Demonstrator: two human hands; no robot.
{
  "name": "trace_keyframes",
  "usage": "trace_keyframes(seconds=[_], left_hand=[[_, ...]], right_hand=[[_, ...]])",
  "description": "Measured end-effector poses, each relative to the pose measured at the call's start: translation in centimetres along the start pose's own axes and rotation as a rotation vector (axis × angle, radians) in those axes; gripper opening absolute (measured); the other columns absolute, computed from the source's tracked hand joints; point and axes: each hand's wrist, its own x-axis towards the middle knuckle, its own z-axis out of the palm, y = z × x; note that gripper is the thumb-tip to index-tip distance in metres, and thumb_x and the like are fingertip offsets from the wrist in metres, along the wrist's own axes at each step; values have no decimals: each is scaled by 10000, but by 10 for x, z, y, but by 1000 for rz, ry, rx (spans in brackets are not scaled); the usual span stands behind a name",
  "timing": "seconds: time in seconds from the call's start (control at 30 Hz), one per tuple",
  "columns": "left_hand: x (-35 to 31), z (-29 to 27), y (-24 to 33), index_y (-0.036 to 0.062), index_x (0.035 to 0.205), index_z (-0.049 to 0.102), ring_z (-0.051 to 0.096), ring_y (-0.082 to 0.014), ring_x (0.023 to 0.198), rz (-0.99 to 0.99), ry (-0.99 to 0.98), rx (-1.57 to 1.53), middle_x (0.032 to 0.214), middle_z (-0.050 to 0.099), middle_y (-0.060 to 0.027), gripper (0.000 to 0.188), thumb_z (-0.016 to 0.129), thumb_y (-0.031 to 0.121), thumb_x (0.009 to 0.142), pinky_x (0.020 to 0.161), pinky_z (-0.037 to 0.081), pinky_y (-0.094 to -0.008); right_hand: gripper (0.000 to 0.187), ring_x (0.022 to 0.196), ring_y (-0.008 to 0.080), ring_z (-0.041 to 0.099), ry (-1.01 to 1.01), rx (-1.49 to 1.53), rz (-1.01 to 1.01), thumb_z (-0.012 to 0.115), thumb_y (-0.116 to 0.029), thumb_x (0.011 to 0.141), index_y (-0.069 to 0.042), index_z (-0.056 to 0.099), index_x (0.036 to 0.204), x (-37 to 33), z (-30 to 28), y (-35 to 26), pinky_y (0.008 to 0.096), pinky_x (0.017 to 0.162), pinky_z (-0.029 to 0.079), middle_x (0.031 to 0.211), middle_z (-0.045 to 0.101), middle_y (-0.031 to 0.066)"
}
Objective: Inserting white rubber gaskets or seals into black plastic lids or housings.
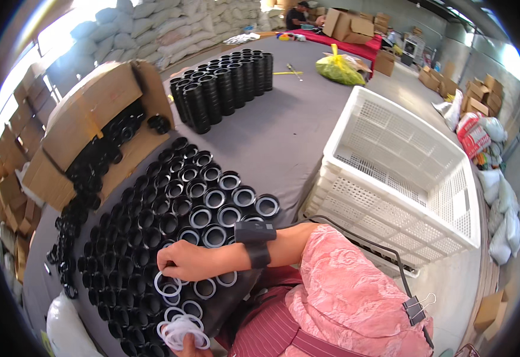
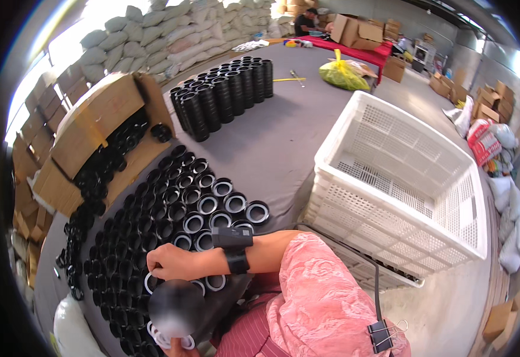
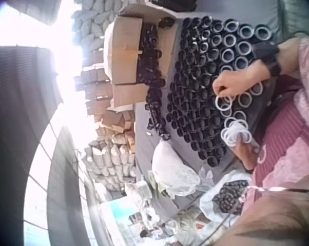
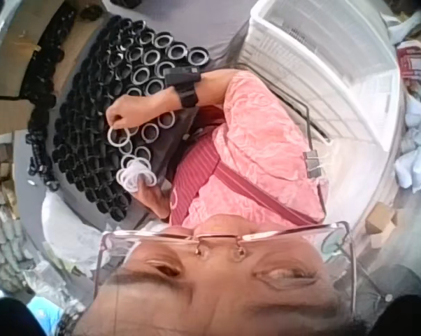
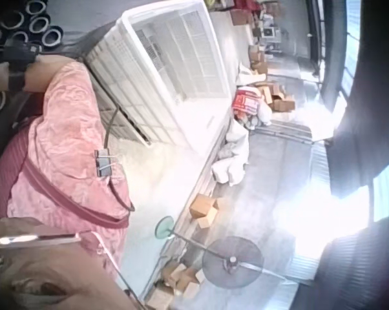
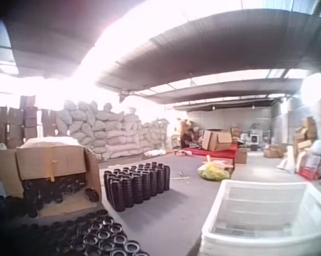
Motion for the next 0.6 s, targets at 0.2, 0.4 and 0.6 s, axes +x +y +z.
trace_keyframes(seconds=[0.2, 0.4, 0.6], left_hand=[[12, -18, -16, 79, 1191, 496, 563, -216, 940, -13, 19, 42, 1089, 583, -80, 417, 615, 44, 793, 790, 460, -319], [11, -19, -16, 75, 1161, 512, 573, -197, 905, 38, 4, 60, 1061, 596, -75, 391, 626, 55, 787, 775, 462, -298], [2, -13, -2, 61, 1166, 504, 573, -196, 900, 9, 69, 30, 1055, 595, -77, 399, 614, 29, 784, 776, 459, -289]], right_hand=[[112, 575, 164, 623, 19, 62, 165, 634, -66, 742, 23, 644, 810, 0, -24, 20, 289, 559, 484, 683, 647, 115], [122, 548, 158, 627, 62, -118, -27, 617, -95, 764, 15, 652, 804, 5, -32, 24, 274, 530, 488, 665, 647, 99], [136, 581, 153, 637, 41, -43, 96, 594, -88, 759, 21, 650, 818, 14, -28, 27, 268, 546, 496, 677, 654, 105]])
